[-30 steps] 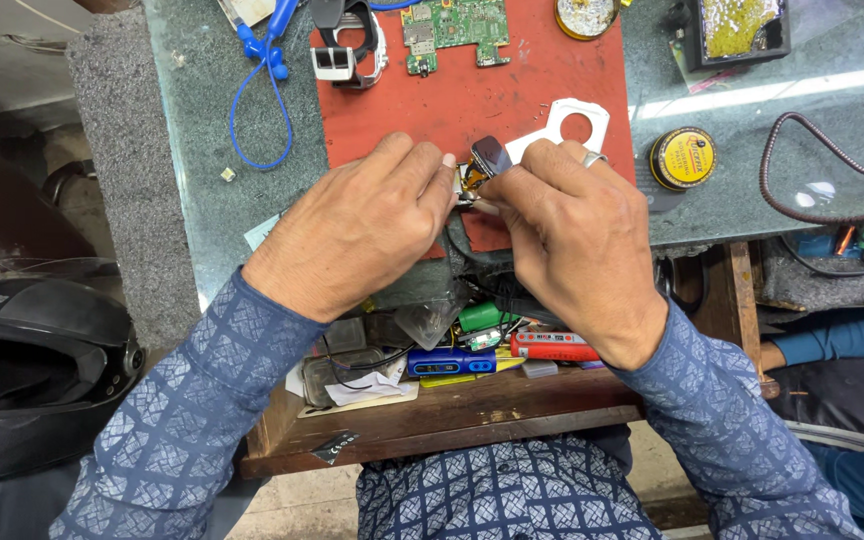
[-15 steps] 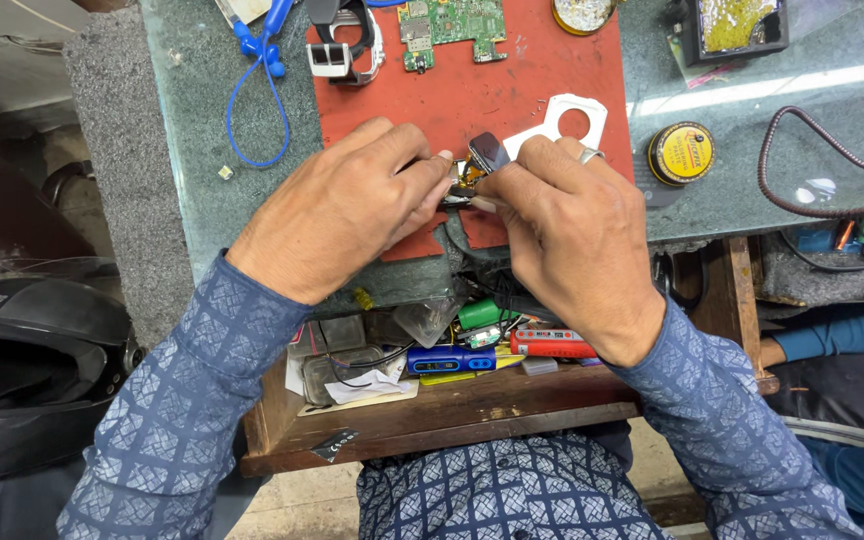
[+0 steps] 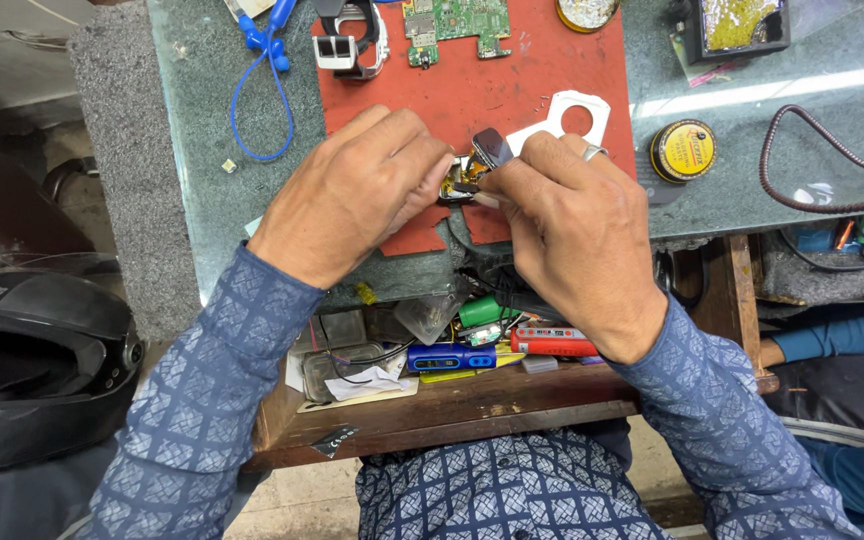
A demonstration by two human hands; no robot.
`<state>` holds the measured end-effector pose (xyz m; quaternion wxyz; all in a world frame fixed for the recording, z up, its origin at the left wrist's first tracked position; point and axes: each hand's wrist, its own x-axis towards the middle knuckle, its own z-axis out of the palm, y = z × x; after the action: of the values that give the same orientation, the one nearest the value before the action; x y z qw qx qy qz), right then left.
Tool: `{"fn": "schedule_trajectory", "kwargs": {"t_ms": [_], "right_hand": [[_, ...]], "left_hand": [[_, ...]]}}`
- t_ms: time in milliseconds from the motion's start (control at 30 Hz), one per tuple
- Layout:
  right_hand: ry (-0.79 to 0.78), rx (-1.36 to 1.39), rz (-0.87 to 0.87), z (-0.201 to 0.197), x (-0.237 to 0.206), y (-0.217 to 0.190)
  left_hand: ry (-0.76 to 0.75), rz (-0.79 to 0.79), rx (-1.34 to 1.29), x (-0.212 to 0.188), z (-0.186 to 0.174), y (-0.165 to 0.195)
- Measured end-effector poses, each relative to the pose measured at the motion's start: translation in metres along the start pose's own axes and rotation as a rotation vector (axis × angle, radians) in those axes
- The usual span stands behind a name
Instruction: The person disassembles a smartwatch by prying open the back cover and then uses tweezers to carefully remove internal components such as the battery and ribbon cables. The person handles the watch and its parts on a red mat while other tools and parts are visible on the workbench.
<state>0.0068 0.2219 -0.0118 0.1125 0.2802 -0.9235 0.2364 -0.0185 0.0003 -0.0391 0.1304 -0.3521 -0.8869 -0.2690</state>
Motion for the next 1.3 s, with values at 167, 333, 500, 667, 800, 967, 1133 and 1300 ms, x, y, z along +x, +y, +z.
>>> {"fn": "schedule_trajectory", "kwargs": {"t_ms": [167, 333, 500, 667, 800, 967, 1133, 1300], "right_hand": [[0.004, 0.007, 0.003, -0.001, 0.0, -0.001], [0.017, 0.018, 0.006, 0.0, -0.001, 0.0], [0.019, 0.015, 0.007, 0.0, -0.003, 0.0], [0.001, -0.019, 0.0, -0.001, -0.004, -0.001], [-0.025, -0.02, 0.015, -0.002, -0.005, 0.001], [-0.023, -0.004, 0.034, 0.0, -0.006, 0.004], [0.018, 0.04, 0.065, 0.005, -0.006, 0.009], [0.031, 0.089, 0.111, 0.012, -0.004, 0.012]], "left_hand": [[0.082, -0.062, -0.07, -0.002, 0.007, -0.002], [0.182, -0.135, -0.017, -0.006, 0.017, 0.01], [0.185, -0.049, 0.097, -0.012, 0.017, 0.017], [0.197, -0.073, 0.033, -0.012, 0.014, 0.015], [0.237, -0.184, -0.145, -0.01, 0.016, 0.014], [0.267, -0.298, -0.302, -0.012, 0.015, 0.013], [0.29, -0.377, -0.351, -0.015, 0.016, 0.019], [0.284, -0.383, -0.335, -0.016, 0.016, 0.014]]}}
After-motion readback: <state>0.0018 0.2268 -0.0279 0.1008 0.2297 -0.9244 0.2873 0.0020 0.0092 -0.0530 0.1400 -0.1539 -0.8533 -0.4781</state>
